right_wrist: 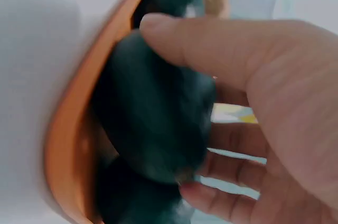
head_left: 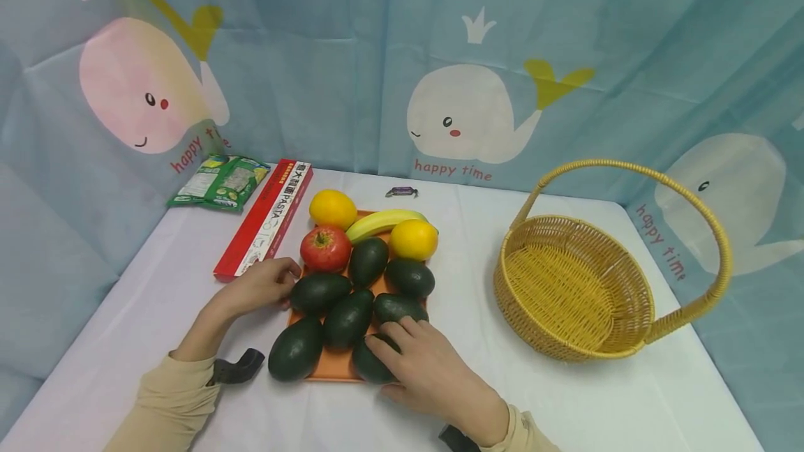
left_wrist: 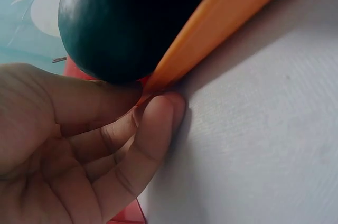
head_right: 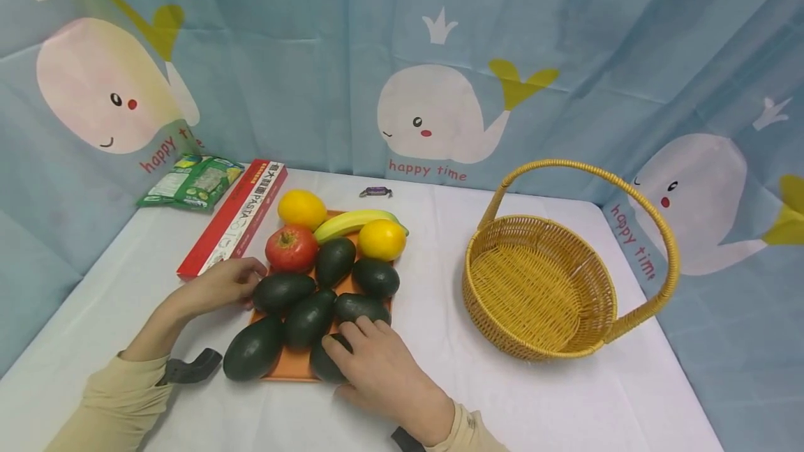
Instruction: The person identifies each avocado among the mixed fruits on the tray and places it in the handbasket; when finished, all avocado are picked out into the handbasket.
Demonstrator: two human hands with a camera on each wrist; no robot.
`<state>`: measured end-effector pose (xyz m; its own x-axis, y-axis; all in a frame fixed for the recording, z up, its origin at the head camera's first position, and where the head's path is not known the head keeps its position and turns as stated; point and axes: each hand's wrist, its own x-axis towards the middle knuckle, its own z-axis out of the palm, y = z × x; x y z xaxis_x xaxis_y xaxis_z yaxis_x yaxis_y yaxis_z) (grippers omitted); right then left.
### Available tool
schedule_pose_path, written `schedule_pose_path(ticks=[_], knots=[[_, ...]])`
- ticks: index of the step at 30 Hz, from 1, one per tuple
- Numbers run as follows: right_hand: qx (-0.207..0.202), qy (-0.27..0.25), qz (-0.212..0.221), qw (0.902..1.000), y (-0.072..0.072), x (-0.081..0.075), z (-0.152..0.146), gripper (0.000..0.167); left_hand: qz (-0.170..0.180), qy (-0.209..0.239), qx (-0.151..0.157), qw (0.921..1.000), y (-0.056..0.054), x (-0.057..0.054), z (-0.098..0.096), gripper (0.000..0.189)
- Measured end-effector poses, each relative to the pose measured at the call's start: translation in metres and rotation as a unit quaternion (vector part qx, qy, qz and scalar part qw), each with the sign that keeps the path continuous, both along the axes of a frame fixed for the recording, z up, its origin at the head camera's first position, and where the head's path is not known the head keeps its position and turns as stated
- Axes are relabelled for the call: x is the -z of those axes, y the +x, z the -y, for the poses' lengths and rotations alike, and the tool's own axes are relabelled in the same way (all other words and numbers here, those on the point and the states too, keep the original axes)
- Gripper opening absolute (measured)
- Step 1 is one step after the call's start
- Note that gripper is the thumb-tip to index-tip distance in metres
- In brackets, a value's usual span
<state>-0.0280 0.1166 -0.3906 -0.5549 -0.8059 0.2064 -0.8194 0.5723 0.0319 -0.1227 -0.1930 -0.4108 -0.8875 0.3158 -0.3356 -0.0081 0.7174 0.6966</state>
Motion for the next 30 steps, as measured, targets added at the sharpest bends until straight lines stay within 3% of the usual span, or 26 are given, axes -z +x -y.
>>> schedule_pose_path(ticks=[4, 6, 9, 11, 14, 17, 20, 22, 24, 26, 30], knots=[[0.008, -0.013, -0.029, 0.9995, 0.002, 0.005, 0.005, 0.065, 0.001, 0.002, 0.0, 1.0, 0.001, 0.0, 0.0, 0.028], [0.003, -0.028, -0.019, 0.9994, 0.0, 0.003, 0.004, 0.062, 0.0, 0.004, -0.001, 1.0, 0.003, -0.001, 0.0, 0.028], [0.001, -0.079, 0.016, 0.9968, -0.004, -0.009, -0.007, 0.061, -0.003, 0.004, 0.001, 1.0, 0.004, -0.001, -0.001, 0.028], [0.019, -0.138, 0.036, 0.9896, -0.009, -0.024, -0.021, 0.061, -0.003, 0.002, 0.0, 1.0, 0.004, -0.001, -0.001, 0.028], [0.097, -0.233, 0.029, 0.9672, -0.021, -0.047, -0.053, 0.062, -0.003, -0.001, 0.003, 1.0, 0.001, -0.002, -0.002, 0.028], [0.234, -0.295, 0.003, 0.9263, -0.034, -0.063, -0.09, 0.061, -0.003, -0.003, 0.003, 1.0, 0.0, -0.002, -0.001, 0.027], [0.373, -0.301, -0.003, 0.8778, -0.043, -0.069, -0.122, 0.059, -0.002, -0.004, 0.004, 1.0, 0.0, -0.001, -0.001, 0.028], [0.441, -0.274, 0.019, 0.8545, -0.048, -0.07, -0.139, 0.061, 0.002, -0.006, 0.003, 1.0, 0.0, 0.0, 0.0, 0.028], [0.487, -0.228, 0.058, 0.8411, -0.052, -0.068, -0.15, 0.064, 0.003, -0.008, 0.003, 1.0, 0.0, -0.001, 0.0, 0.029], [0.511, -0.174, 0.107, 0.835, -0.055, -0.064, -0.159, 0.07, 0.003, -0.008, 0.003, 1.0, 0.0, -0.001, 0.001, 0.029], [0.506, -0.084, 0.185, 0.8384, -0.062, -0.055, -0.169, 0.074, -0.001, -0.006, 0.005, 1.0, -0.002, -0.002, -0.001, 0.028]])
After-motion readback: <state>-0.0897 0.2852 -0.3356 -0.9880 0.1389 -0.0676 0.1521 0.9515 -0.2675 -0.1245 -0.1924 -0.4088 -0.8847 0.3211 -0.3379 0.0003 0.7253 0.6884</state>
